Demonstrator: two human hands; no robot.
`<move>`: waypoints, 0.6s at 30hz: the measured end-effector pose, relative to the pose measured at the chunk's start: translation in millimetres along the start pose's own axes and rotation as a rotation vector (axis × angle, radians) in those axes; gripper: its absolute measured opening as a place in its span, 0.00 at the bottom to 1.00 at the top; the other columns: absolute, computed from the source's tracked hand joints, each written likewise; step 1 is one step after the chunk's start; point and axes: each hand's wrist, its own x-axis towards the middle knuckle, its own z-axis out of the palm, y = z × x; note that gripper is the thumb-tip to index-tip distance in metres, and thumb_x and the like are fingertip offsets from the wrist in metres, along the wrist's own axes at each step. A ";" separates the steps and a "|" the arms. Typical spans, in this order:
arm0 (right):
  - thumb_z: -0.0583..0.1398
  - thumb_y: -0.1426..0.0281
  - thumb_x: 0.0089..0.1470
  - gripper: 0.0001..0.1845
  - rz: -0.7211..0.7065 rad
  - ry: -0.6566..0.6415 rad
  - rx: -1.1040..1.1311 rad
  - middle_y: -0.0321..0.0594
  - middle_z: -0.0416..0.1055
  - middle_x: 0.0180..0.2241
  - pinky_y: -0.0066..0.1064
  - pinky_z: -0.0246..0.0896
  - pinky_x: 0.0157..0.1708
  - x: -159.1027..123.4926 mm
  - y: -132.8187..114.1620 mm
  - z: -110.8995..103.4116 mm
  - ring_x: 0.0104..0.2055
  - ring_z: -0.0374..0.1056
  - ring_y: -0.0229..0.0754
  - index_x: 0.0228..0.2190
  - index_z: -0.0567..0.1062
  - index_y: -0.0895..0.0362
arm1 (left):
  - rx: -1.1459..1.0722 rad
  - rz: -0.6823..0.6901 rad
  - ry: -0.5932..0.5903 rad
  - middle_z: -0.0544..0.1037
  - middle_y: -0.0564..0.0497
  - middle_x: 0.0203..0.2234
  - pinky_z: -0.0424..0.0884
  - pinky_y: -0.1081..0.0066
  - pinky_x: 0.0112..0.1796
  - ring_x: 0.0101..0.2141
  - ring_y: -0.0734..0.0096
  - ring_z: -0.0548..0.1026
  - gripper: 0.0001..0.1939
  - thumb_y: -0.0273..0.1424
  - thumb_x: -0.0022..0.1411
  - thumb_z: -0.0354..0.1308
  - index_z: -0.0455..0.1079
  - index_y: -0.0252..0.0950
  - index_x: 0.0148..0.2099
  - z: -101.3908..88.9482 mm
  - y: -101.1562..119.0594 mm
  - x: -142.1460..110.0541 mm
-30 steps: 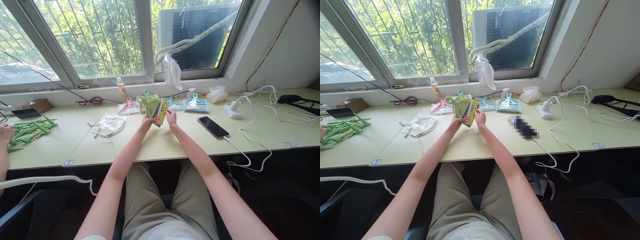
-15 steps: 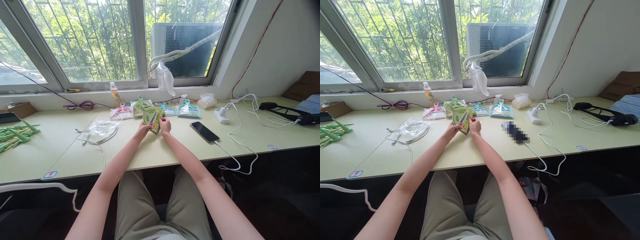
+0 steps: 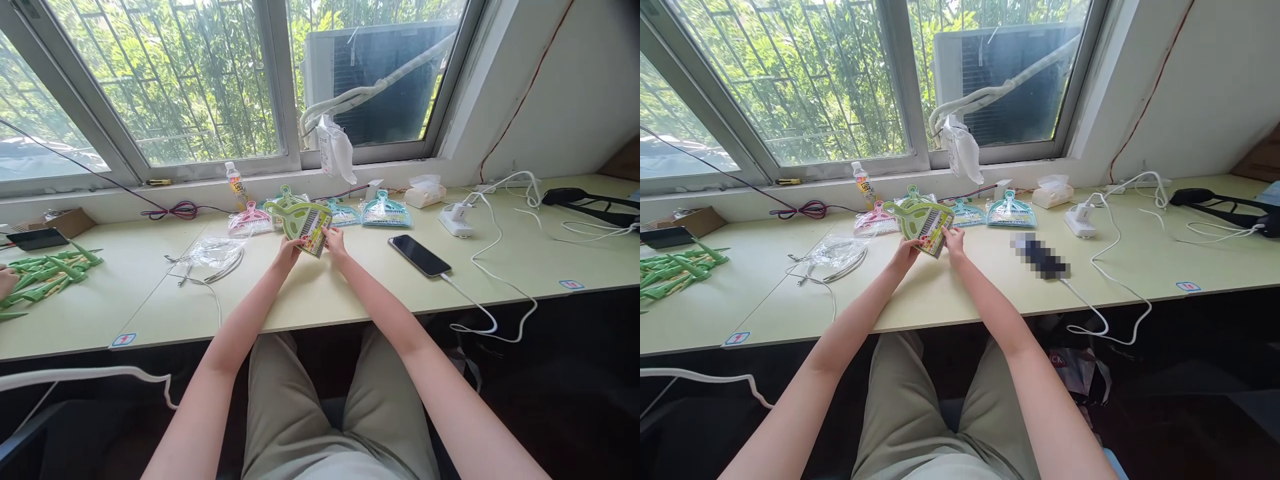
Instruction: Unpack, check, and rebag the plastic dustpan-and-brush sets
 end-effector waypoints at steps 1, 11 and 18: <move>0.55 0.63 0.66 0.14 0.075 -0.027 0.216 0.45 0.78 0.46 0.26 0.71 0.40 0.8 -0.3 -0.1 0.42 0.77 0.38 0.51 0.67 0.56 | -0.006 0.003 -0.005 0.82 0.48 0.37 0.71 0.60 0.51 0.46 0.56 0.78 0.30 0.21 0.37 0.67 0.70 0.36 0.47 0.4 1.3 -1.0; 0.65 0.66 0.60 0.07 0.276 -0.073 0.790 0.35 0.79 0.31 0.28 0.72 0.34 3.0 5.3 -5.9 0.26 0.72 0.35 0.33 0.74 0.56 | 0.013 0.008 -0.009 0.81 0.50 0.39 0.71 0.65 0.45 0.42 0.61 0.77 0.36 0.18 0.36 0.58 0.70 0.37 0.53 0.1 1.9 0.1; 0.66 0.61 0.59 0.11 0.322 -0.162 0.734 0.36 0.79 0.31 0.28 0.71 0.35 14.5 13.2 -15.3 0.27 0.73 0.35 0.31 0.74 0.55 | 0.043 0.051 -0.025 0.81 0.49 0.40 0.70 0.64 0.47 0.45 0.59 0.77 0.37 0.18 0.35 0.59 0.70 0.38 0.53 -3.1 -2.0 4.5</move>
